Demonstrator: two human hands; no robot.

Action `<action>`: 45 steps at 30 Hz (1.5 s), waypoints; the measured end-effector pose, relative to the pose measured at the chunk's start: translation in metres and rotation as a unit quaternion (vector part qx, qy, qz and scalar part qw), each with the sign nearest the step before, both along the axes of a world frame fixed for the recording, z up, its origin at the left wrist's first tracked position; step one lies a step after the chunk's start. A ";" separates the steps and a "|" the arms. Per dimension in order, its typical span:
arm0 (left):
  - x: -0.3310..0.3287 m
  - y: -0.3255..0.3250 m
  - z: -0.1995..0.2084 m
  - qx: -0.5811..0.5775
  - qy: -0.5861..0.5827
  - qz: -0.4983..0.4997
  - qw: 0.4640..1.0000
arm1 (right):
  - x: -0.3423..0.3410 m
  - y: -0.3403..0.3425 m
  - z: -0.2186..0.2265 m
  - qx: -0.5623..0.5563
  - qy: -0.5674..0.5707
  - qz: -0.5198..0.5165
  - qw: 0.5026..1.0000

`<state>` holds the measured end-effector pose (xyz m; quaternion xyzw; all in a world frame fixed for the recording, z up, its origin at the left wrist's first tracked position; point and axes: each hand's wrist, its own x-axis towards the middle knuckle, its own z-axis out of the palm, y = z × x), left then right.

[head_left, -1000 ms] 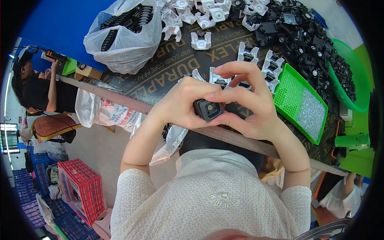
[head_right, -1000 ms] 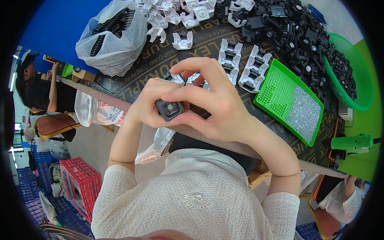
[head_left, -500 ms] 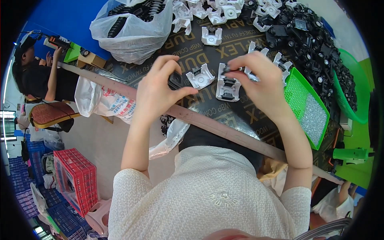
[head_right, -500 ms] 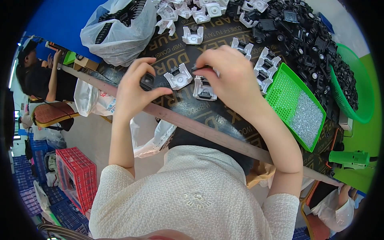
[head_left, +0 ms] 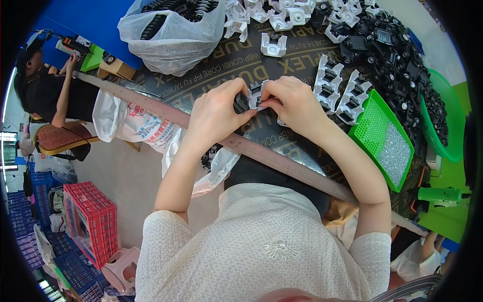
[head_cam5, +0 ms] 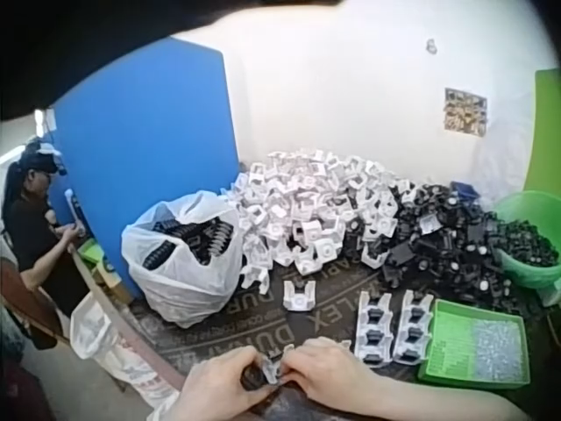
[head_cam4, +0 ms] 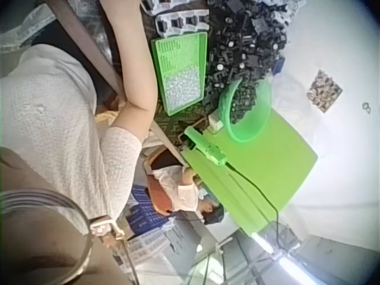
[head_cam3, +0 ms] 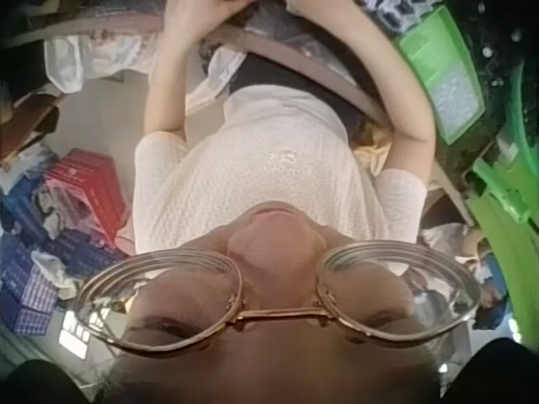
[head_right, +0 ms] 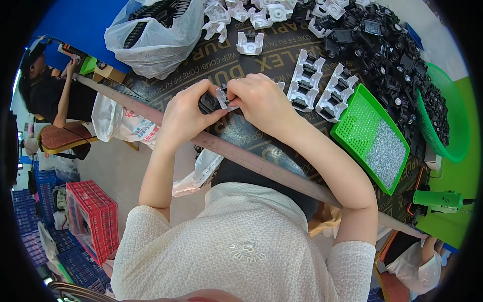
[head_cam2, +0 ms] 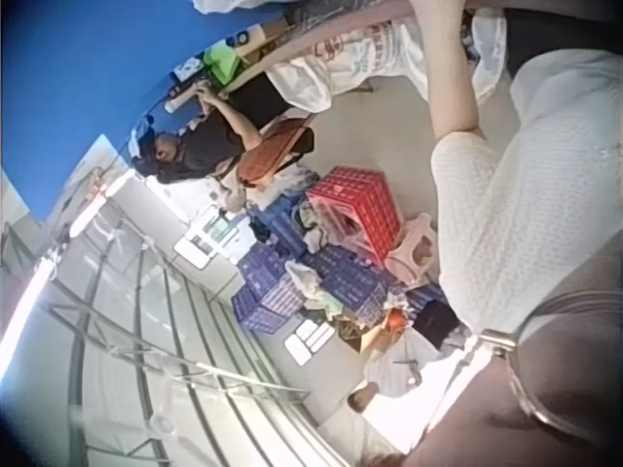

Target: The person assembles black and white plastic components together by hand at a factory workbench.

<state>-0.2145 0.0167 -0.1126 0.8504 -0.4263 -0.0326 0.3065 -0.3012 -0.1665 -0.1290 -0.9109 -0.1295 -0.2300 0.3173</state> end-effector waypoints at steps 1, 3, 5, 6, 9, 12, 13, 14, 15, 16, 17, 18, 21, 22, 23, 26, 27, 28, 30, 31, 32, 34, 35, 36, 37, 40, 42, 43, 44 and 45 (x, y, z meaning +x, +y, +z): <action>0.000 0.000 0.001 0.000 0.000 0.001 1.000 | 0.000 0.000 0.000 0.000 0.000 0.001 1.000; 0.000 -0.001 0.003 0.006 0.008 0.000 1.000 | 0.000 -0.002 -0.001 -0.015 0.018 -0.002 1.000; 0.000 -0.001 0.002 0.004 0.012 -0.002 1.000 | -0.002 -0.004 -0.002 -0.052 0.034 0.000 0.998; 0.000 -0.001 0.002 0.002 0.015 -0.003 1.000 | -0.003 -0.005 -0.002 -0.089 0.050 0.001 0.995; -0.001 -0.001 0.007 0.023 0.021 -0.002 1.000 | -0.006 -0.009 0.001 -0.081 -0.002 -0.008 0.997; 0.011 0.014 0.007 -0.002 0.079 -0.030 0.996 | -0.017 -0.028 0.026 -0.027 0.012 -0.070 0.997; 0.013 0.021 0.015 0.005 0.137 -0.061 0.989 | -0.023 -0.036 0.035 -0.046 0.020 -0.080 0.996; 0.012 0.027 0.015 -0.030 0.137 -0.117 0.983 | -0.032 -0.044 0.043 -0.064 0.026 -0.091 0.993; 0.009 0.029 0.018 -0.064 0.136 -0.171 0.974 | -0.041 -0.053 0.047 -0.098 0.110 -0.083 0.985; 0.006 0.030 0.026 -0.001 0.157 -0.201 0.967 | -0.045 -0.055 0.043 -0.098 0.111 -0.085 0.985; -0.001 0.027 0.027 0.019 0.154 -0.213 0.965 | -0.050 -0.055 0.035 -0.117 0.122 -0.088 0.982; -0.007 0.022 0.025 0.040 0.153 -0.223 0.962 | -0.052 -0.056 0.027 -0.135 0.133 -0.090 0.978; -0.019 0.008 0.021 0.060 0.133 -0.230 0.962 | -0.049 -0.048 0.016 -0.165 0.150 -0.111 0.968; -0.022 0.005 0.020 0.067 0.113 -0.229 0.964 | -0.048 -0.046 0.014 -0.178 0.144 -0.119 0.966; -0.024 0.002 0.018 0.062 0.095 -0.220 0.969 | -0.046 -0.047 0.011 -0.177 0.143 -0.118 0.967; -0.030 -0.001 0.015 0.056 0.075 -0.185 0.978 | -0.044 -0.049 0.010 -0.194 0.136 -0.127 0.963; -0.030 -0.002 0.013 0.057 0.075 -0.186 0.978 | -0.044 -0.050 0.009 -0.193 0.136 -0.127 0.963; -0.029 -0.002 0.011 0.054 0.068 -0.180 0.980 | -0.044 -0.050 0.010 -0.186 0.135 -0.127 0.965; -0.030 -0.003 0.011 0.052 0.061 -0.173 0.982 | -0.044 -0.050 0.009 -0.179 0.134 -0.127 0.966; -0.032 -0.004 0.014 0.075 0.057 -0.166 0.982 | -0.045 -0.050 0.009 -0.173 0.133 -0.127 0.968; -0.032 -0.005 0.015 0.098 0.053 -0.159 0.981 | -0.045 -0.050 0.009 -0.166 0.132 -0.127 0.969; -0.033 -0.006 0.018 0.067 0.051 -0.167 0.982 | -0.044 -0.050 0.008 -0.167 0.124 -0.129 0.970; -0.033 -0.007 0.018 0.036 0.048 -0.174 0.983 | -0.044 -0.050 0.008 -0.169 0.116 -0.130 0.970; -0.033 -0.007 0.018 0.036 0.047 -0.174 0.983 | -0.044 -0.050 0.008 -0.168 0.116 -0.131 0.970; -0.034 -0.008 0.017 0.040 0.042 -0.178 0.982 | -0.045 -0.050 0.009 -0.167 0.119 -0.129 0.970; -0.035 -0.008 0.015 0.036 0.032 -0.186 0.981 | -0.045 -0.050 0.008 -0.163 0.124 -0.131 0.970; -0.037 -0.006 0.013 0.028 0.028 -0.189 0.981 | -0.046 -0.049 0.008 -0.160 0.126 -0.133 0.970; -0.037 -0.005 0.010 0.020 0.022 -0.220 0.975 | -0.045 -0.050 0.008 -0.162 0.120 -0.130 0.971; -0.037 -0.004 0.008 0.012 0.015 -0.251 0.968 | -0.045 -0.051 0.008 -0.164 0.114 -0.127 0.972; -0.038 -0.004 0.008 0.026 0.012 -0.255 0.967 | -0.044 -0.051 0.009 -0.164 0.114 -0.127 0.972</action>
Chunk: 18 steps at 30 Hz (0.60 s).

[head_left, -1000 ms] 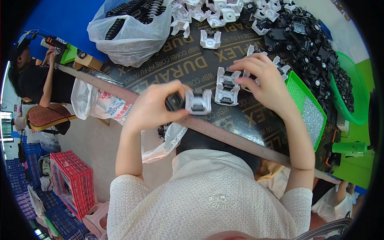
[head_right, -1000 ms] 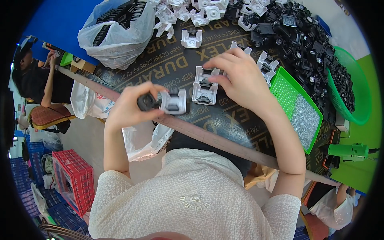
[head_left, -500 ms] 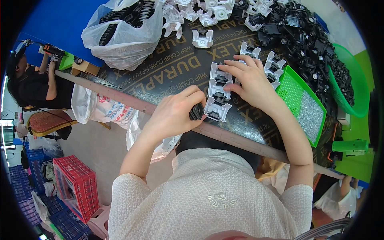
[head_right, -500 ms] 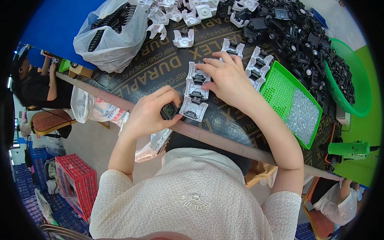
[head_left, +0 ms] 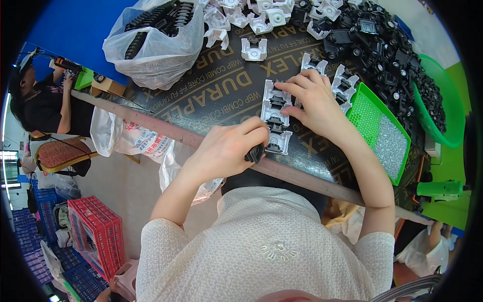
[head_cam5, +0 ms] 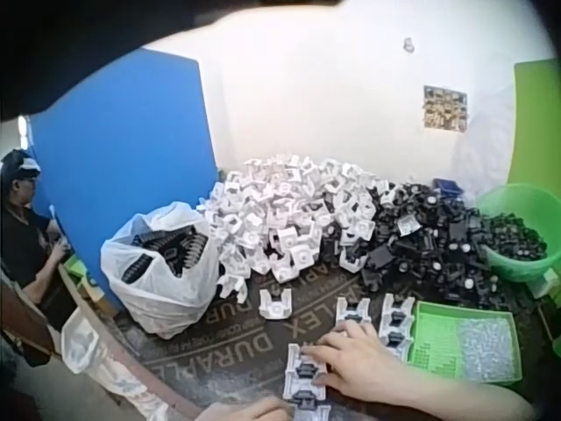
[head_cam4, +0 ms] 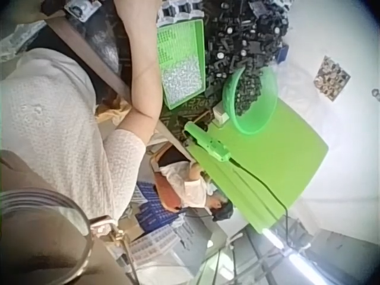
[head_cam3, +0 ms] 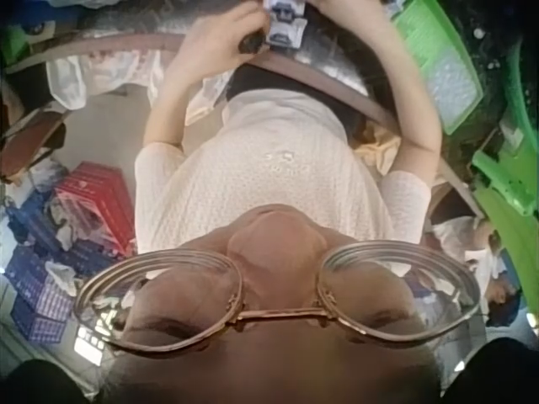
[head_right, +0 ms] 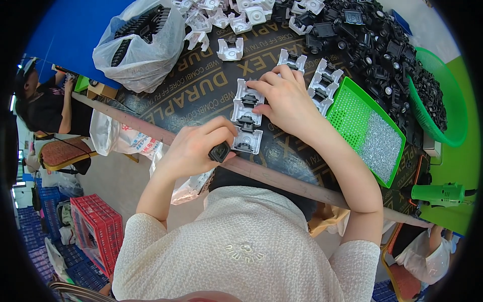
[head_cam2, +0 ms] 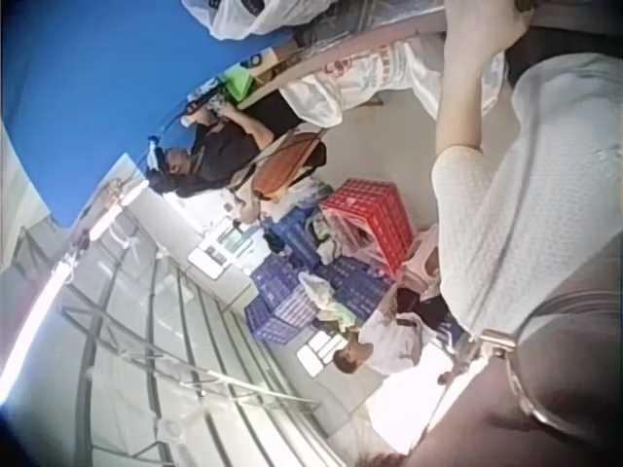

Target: The person assembles black and white plastic components together by hand at a factory workbench.

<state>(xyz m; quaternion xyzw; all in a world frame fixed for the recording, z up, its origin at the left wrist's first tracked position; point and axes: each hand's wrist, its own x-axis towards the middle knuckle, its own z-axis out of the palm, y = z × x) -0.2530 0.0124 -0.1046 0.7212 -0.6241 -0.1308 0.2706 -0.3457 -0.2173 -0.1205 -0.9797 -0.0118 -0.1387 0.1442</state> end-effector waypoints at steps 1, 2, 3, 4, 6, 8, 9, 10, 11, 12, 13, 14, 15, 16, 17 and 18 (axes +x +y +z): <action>0.000 0.000 0.000 0.000 0.000 0.000 1.000 | 0.000 0.000 0.001 0.002 0.002 0.000 1.000; 0.001 0.000 -0.001 0.000 -0.003 0.001 1.000 | 0.000 0.000 0.001 0.004 0.004 0.000 1.000; 0.001 -0.001 -0.001 0.000 -0.006 0.002 1.000 | 0.001 0.000 0.001 0.004 0.004 0.000 1.000; 0.002 -0.001 0.000 0.000 -0.006 0.003 1.000 | 0.001 0.000 0.001 0.004 0.002 0.000 1.000; 0.002 -0.003 0.000 -0.018 -0.007 0.020 1.000 | 0.001 0.000 0.001 0.003 -0.001 -0.001 1.000; 0.002 -0.002 0.000 -0.015 -0.012 0.020 1.000 | 0.001 -0.002 0.001 0.002 0.005 -0.002 1.000; 0.002 -0.001 0.000 -0.012 -0.017 0.021 1.000 | 0.001 -0.002 0.001 0.002 0.005 -0.002 1.000; 0.002 -0.001 -0.001 -0.012 -0.017 0.022 1.000 | 0.002 -0.002 0.002 -0.001 0.007 -0.003 1.000; 0.002 0.000 -0.004 -0.015 -0.019 0.033 0.999 | 0.002 -0.002 0.002 -0.004 0.010 -0.006 1.000; 0.002 0.001 -0.005 -0.019 -0.021 0.044 0.999 | 0.002 -0.003 0.002 -0.004 0.010 -0.006 1.000; 0.001 0.001 -0.004 -0.019 -0.021 0.044 0.999 | 0.002 -0.003 0.001 -0.003 0.007 -0.005 1.000; 0.001 0.000 -0.002 -0.018 -0.023 0.051 0.998 | 0.002 -0.004 0.001 -0.003 0.004 -0.003 1.000; 0.001 -0.001 -0.001 -0.017 -0.025 0.059 0.998 | 0.002 -0.004 0.000 -0.003 0.003 -0.003 1.000; 0.001 -0.001 -0.001 -0.017 -0.025 0.059 0.998 | 0.002 -0.004 0.000 -0.004 0.004 -0.006 1.000; 0.000 -0.002 -0.001 -0.023 -0.022 0.064 0.997 | 0.003 -0.005 0.000 -0.006 0.005 -0.008 1.000; 0.000 -0.002 0.000 -0.028 -0.017 0.069 0.997 | 0.004 -0.005 0.001 -0.006 0.005 -0.008 1.000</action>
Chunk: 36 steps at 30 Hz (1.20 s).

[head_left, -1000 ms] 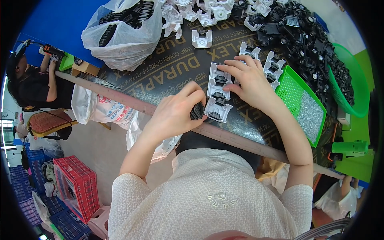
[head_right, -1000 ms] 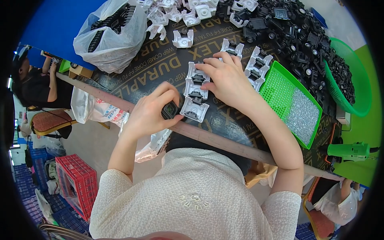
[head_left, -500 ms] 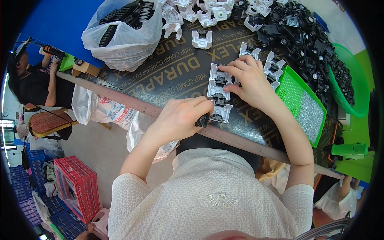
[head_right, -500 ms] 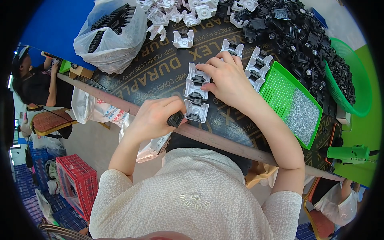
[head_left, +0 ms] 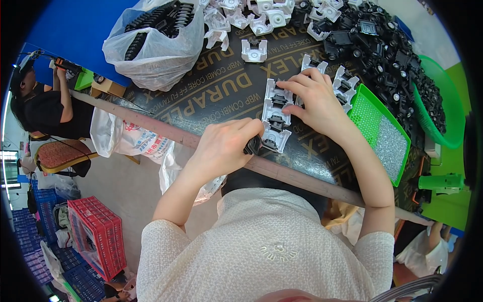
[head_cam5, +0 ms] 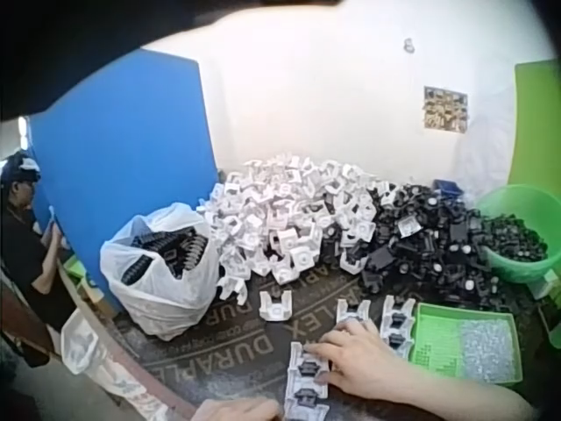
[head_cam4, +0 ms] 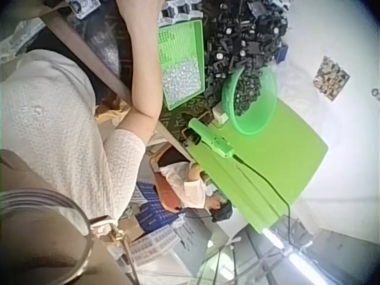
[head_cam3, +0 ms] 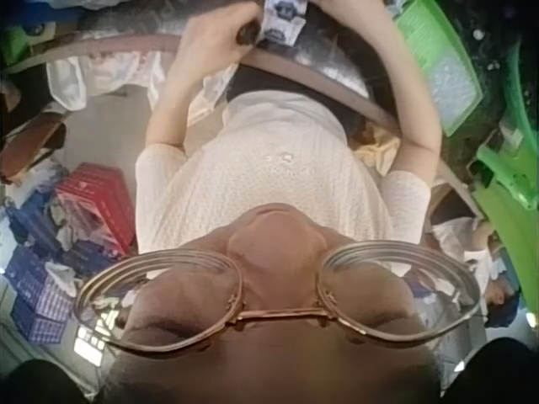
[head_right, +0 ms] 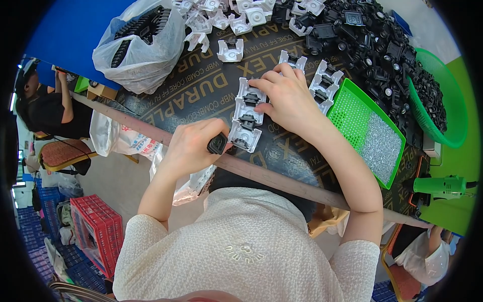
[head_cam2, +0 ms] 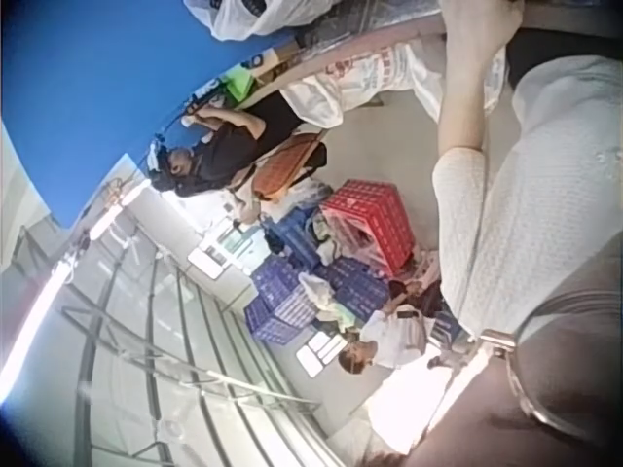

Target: The person assembles black and white plastic components together by hand at a factory workbench.

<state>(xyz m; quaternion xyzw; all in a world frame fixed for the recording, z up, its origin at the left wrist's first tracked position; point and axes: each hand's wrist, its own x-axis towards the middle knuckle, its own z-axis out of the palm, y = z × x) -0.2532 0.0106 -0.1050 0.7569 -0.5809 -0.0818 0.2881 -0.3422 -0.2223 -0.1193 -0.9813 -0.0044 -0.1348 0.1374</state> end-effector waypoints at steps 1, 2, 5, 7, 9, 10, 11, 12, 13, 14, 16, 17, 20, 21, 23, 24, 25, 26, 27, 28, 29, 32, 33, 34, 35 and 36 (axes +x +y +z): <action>0.000 0.000 0.000 0.000 0.000 0.000 1.000 | 0.001 0.000 0.001 0.002 0.002 -0.002 1.000; 0.001 0.000 -0.001 0.001 -0.004 0.006 1.000 | 0.002 -0.001 0.002 0.003 0.004 -0.003 1.000; 0.002 -0.002 -0.002 -0.001 -0.011 0.015 1.000 | 0.004 0.000 0.006 0.018 0.015 -0.005 1.000; 0.002 -0.006 -0.005 -0.005 -0.014 0.016 1.000 | 0.007 -0.002 0.004 0.010 0.005 -0.006 1.000; 0.003 -0.012 -0.009 -0.032 -0.040 0.038 0.998 | 0.011 -0.004 0.004 -0.005 -0.003 -0.013 1.000; 0.005 -0.013 -0.010 -0.033 -0.041 0.040 0.998 | 0.016 -0.004 0.008 0.007 0.004 -0.023 1.000; 0.007 -0.015 -0.010 -0.037 -0.042 0.064 0.996 | 0.021 -0.006 0.011 0.020 0.011 -0.032 0.999; 0.008 -0.017 -0.011 -0.043 -0.043 0.086 0.994 | 0.030 -0.013 0.012 0.048 -0.024 -0.022 0.998; 0.009 -0.018 -0.013 -0.072 -0.052 0.099 0.991 | 0.042 -0.016 0.016 0.068 -0.051 -0.024 0.996; 0.011 -0.018 -0.015 -0.073 -0.053 0.099 0.991 | 0.055 -0.018 0.019 0.089 -0.077 -0.028 0.993; 0.016 -0.017 -0.019 -0.151 0.015 0.145 0.978 | 0.082 -0.021 0.019 0.060 -0.075 -0.036 0.995; 0.018 -0.014 -0.023 -0.178 0.054 0.160 0.969 | 0.096 -0.021 0.017 0.059 -0.053 -0.049 0.996; 0.020 -0.005 -0.031 -0.243 0.187 0.201 0.930 | 0.126 -0.033 0.001 0.077 0.001 -0.040 0.996; 0.021 -0.002 -0.033 -0.270 0.203 0.200 0.920 | 0.131 -0.034 -0.003 0.085 0.042 -0.040 0.995; 0.023 0.004 -0.047 -0.314 0.231 0.199 0.899 | 0.134 -0.032 -0.005 0.062 0.038 -0.038 0.997; 0.023 0.006 -0.051 -0.314 0.229 0.200 0.899 | 0.132 -0.029 -0.003 0.076 0.040 -0.040 0.996; 0.022 0.007 -0.054 -0.314 0.277 0.188 0.889 | 0.128 -0.028 0.000 0.090 0.041 -0.044 0.994; 0.021 0.009 -0.058 -0.312 0.325 0.176 0.875 | 0.123 -0.025 0.004 0.090 0.041 -0.045 0.994; 0.022 0.010 -0.063 -0.316 0.308 0.166 0.882 | 0.117 -0.024 0.008 0.110 0.012 -0.043 0.993; 0.024 0.010 -0.063 -0.314 0.310 0.161 0.883 | 0.107 -0.023 0.013 0.130 -0.018 -0.043 0.990; 0.027 0.012 -0.061 -0.302 0.308 0.140 0.891 | 0.093 -0.020 0.022 0.141 -0.026 -0.036 0.989; 0.028 0.011 -0.059 -0.312 0.322 0.106 0.887 | 0.031 -0.009 0.049 0.173 -0.028 -0.008 0.984; 0.028 0.012 -0.061 -0.330 0.344 0.095 0.874 | 0.006 -0.004 0.057 0.178 -0.011 -0.002 0.984; 0.017 0.013 -0.055 -0.344 0.344 0.087 0.869 | -0.026 0.003 0.062 0.183 -0.004 0.008 0.983; 0.012 0.008 -0.051 -0.344 0.304 0.072 0.885 | -0.052 0.007 0.060 0.206 0.017 -0.021 0.978; 0.008 0.004 -0.051 -0.342 0.263 0.060 0.900 | -0.072 0.012 0.064 0.215 0.048 -0.030 0.975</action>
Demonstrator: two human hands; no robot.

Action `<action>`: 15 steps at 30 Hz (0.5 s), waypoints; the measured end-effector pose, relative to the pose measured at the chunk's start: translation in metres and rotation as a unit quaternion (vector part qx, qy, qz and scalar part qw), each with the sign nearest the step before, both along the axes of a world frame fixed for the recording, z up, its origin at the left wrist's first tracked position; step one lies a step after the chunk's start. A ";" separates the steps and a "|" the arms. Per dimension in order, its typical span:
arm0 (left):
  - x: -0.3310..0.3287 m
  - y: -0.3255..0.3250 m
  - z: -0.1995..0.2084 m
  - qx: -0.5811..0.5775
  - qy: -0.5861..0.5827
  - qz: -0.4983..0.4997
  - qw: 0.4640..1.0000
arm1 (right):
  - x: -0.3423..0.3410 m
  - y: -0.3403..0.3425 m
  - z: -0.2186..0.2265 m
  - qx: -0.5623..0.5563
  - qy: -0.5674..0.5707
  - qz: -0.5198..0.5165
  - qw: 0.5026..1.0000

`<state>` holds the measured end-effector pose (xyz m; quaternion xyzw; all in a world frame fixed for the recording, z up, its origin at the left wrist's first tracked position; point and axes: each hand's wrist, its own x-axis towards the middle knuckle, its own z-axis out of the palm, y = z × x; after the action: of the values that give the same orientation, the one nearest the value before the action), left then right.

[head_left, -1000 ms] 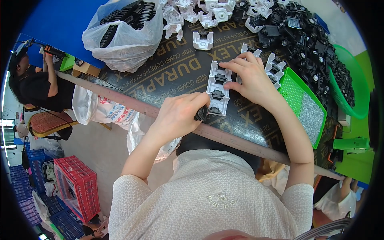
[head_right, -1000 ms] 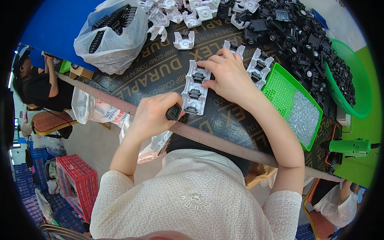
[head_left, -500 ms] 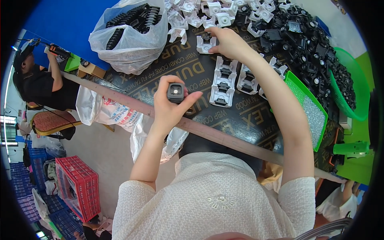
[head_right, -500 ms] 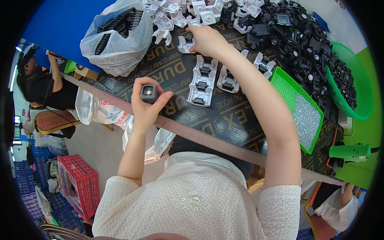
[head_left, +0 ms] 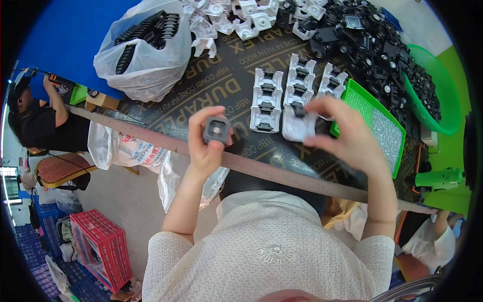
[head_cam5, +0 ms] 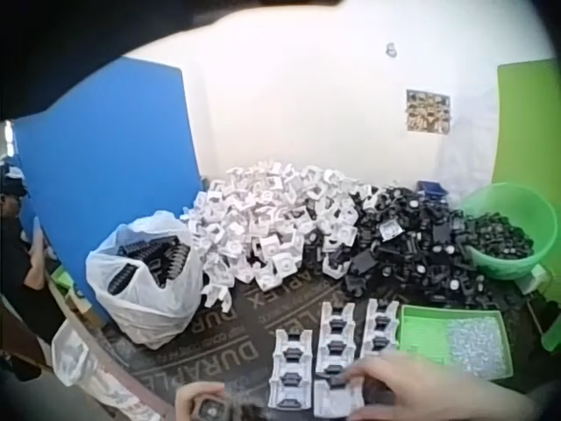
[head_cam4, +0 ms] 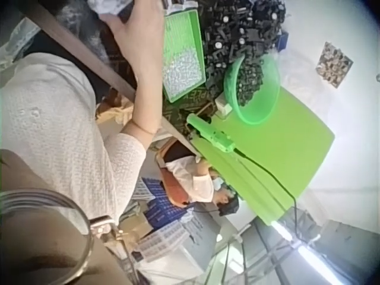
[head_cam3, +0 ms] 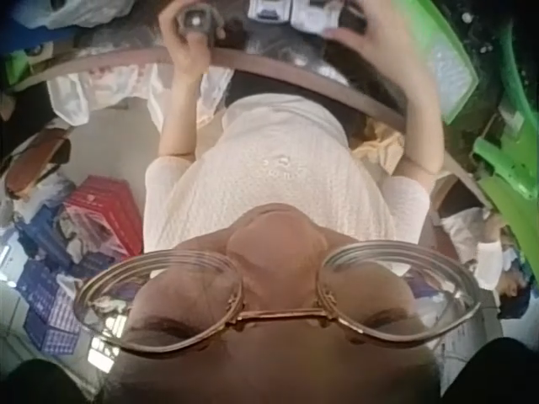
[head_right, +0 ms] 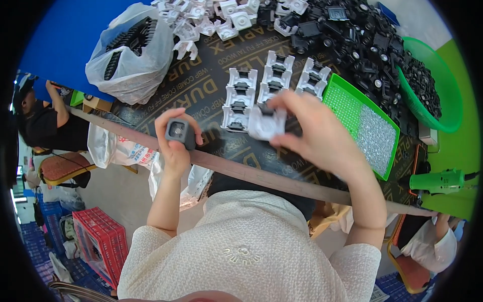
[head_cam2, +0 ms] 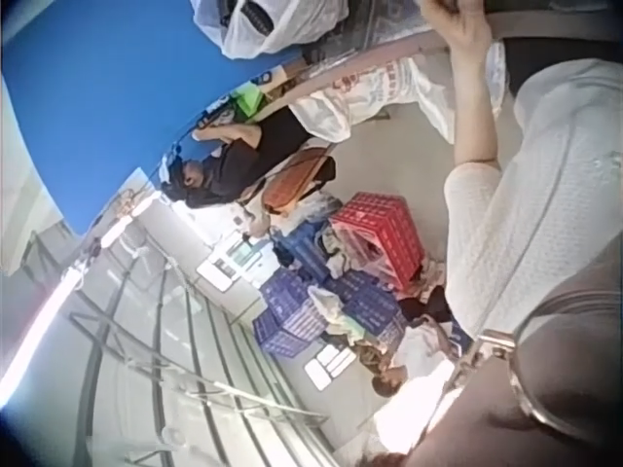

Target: The person assembles black and white plastic components together by hand at a factory workbench.

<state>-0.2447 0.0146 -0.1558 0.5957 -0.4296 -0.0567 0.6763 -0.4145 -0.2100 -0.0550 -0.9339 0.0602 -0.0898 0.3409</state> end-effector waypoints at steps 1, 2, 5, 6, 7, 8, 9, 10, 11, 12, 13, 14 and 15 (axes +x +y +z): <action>-0.004 -0.002 -0.005 -0.007 -0.014 -0.024 1.000 | -0.015 0.002 -0.005 0.005 0.022 -0.014 1.000; -0.005 -0.008 -0.007 -0.013 -0.048 -0.068 0.996 | -0.029 0.004 -0.014 0.010 0.043 -0.031 0.999; -0.007 -0.027 -0.010 -0.036 -0.154 -0.158 0.975 | -0.047 0.006 -0.041 0.011 0.037 -0.077 0.996; -0.012 -0.032 -0.010 -0.054 -0.186 -0.167 0.967 | -0.050 0.007 -0.045 0.008 0.029 -0.095 0.995; -0.017 -0.035 -0.016 -0.073 -0.166 -0.170 0.969 | -0.051 0.008 -0.046 0.016 0.022 -0.100 0.995; -0.021 -0.038 -0.016 -0.069 -0.167 -0.172 0.968 | -0.052 0.009 -0.046 0.019 0.021 -0.101 0.995; -0.025 -0.040 -0.014 -0.087 -0.158 -0.188 0.965 | -0.053 0.010 -0.045 -0.014 -0.026 -0.100 0.995; -0.028 -0.042 -0.012 -0.104 -0.149 -0.204 0.962 | -0.054 0.012 -0.043 -0.048 -0.072 -0.100 0.991; -0.031 -0.042 -0.010 -0.101 -0.174 -0.191 0.961 | -0.055 0.015 -0.038 -0.045 -0.073 -0.099 0.991; -0.034 -0.042 -0.010 -0.099 -0.175 -0.191 0.961 | -0.056 0.019 -0.031 -0.003 -0.081 -0.141 0.987; -0.037 -0.040 -0.009 -0.084 -0.203 -0.153 0.964 | -0.057 0.024 -0.027 0.038 -0.087 -0.182 0.979; -0.041 -0.041 -0.008 -0.074 -0.229 -0.117 0.964 | -0.058 0.033 -0.025 0.086 -0.120 -0.208 0.967; -0.045 -0.042 -0.007 -0.075 -0.228 -0.119 0.963 | -0.060 0.041 -0.029 0.154 -0.133 -0.208 0.957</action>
<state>-0.2896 -0.0273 -0.1623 0.4849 -0.6433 0.0324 0.5916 -0.4741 -0.1686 -0.0844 -0.8166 0.2202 -0.2719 0.4592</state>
